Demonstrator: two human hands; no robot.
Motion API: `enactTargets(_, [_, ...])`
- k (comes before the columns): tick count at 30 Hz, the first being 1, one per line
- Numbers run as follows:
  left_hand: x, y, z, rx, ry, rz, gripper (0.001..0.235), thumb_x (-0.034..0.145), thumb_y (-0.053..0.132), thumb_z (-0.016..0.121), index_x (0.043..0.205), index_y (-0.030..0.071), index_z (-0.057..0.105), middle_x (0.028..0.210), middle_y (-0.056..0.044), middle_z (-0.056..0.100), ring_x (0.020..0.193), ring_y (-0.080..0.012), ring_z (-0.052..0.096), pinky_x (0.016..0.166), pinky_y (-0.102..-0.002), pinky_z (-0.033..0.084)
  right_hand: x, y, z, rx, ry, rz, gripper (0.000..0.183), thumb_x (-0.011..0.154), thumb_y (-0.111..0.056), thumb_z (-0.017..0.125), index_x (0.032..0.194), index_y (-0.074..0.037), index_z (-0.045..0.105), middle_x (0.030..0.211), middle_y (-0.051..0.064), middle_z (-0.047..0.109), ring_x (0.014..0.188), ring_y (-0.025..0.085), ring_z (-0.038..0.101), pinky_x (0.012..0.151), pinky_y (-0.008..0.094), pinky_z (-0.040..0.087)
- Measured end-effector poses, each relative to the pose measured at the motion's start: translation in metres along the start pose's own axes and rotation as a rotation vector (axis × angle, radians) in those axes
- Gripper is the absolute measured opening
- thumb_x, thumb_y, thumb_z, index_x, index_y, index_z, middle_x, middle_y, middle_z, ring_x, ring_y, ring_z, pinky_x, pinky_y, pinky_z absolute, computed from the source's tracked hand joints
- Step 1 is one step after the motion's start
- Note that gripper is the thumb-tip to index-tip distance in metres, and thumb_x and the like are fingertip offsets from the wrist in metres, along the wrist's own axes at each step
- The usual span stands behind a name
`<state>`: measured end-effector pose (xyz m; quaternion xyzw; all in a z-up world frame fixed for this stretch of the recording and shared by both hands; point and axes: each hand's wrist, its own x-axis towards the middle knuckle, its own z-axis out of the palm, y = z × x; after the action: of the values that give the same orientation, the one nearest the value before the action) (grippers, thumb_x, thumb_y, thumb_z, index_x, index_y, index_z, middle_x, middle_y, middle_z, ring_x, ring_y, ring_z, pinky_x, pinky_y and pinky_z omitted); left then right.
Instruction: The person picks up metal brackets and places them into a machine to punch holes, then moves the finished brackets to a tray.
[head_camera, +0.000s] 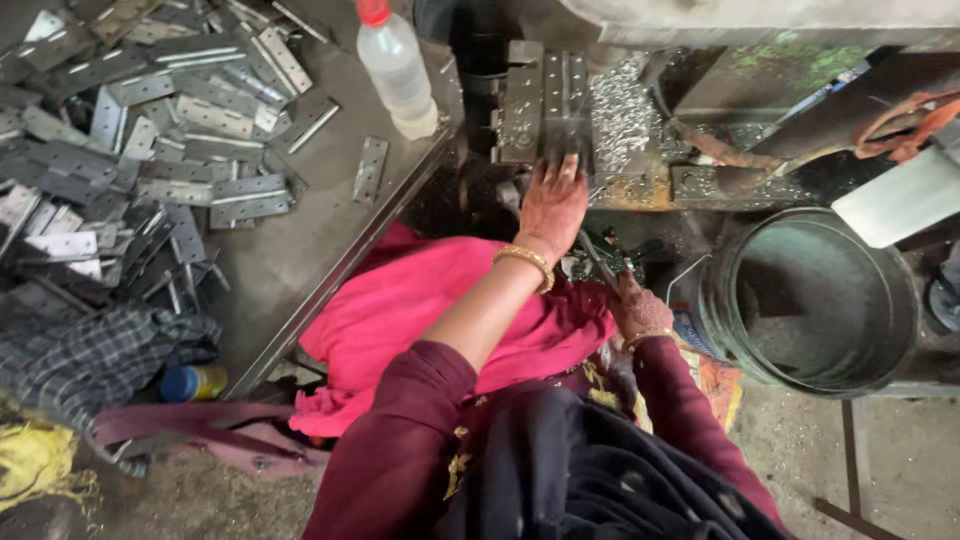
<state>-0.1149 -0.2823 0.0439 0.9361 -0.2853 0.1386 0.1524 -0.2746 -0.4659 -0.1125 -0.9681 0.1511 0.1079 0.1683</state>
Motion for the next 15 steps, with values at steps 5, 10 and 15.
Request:
enactTargets(5, [0.008,-0.003,0.006,0.075,-0.144,-0.073,0.041,0.100,0.018,0.049,0.135,0.001,0.061,0.158,-0.016,0.046,0.148,-0.0323,0.038,0.117,-0.054,0.031,-0.018,-0.063,-0.114,-0.167,-0.046,0.021,0.051,0.093,-0.040,0.061,0.136,-0.014,0.054,0.106,0.022,0.073,0.095,0.042,0.072,0.078,0.054,0.057])
enactTargets(10, [0.037,-0.011,-0.017,0.004,-0.486,-0.186,0.057,0.085,0.037,0.057,0.133,0.008,0.062,0.162,-0.010,0.038,0.148,-0.0310,0.026,0.118,-0.053,0.015,-0.016,-0.096,-0.164,-0.220,-0.006,-0.030,0.040,0.094,-0.042,0.062,0.120,-0.013,0.063,0.106,0.020,0.075,0.100,0.041,0.072,0.083,0.054,0.056])
enactTargets(15, [0.040,-0.026,0.006,0.201,-0.287,-0.117,0.040,0.102,0.020,0.039,0.128,0.009,0.067,0.159,-0.006,0.045,0.152,-0.0278,0.032,0.125,-0.055,0.012,-0.008,-0.076,-0.134,-0.188,-0.019,0.029,0.039,0.093,-0.042,0.063,0.119,-0.012,0.062,0.104,0.019,0.075,0.095,0.040,0.072,0.079,0.053,0.056])
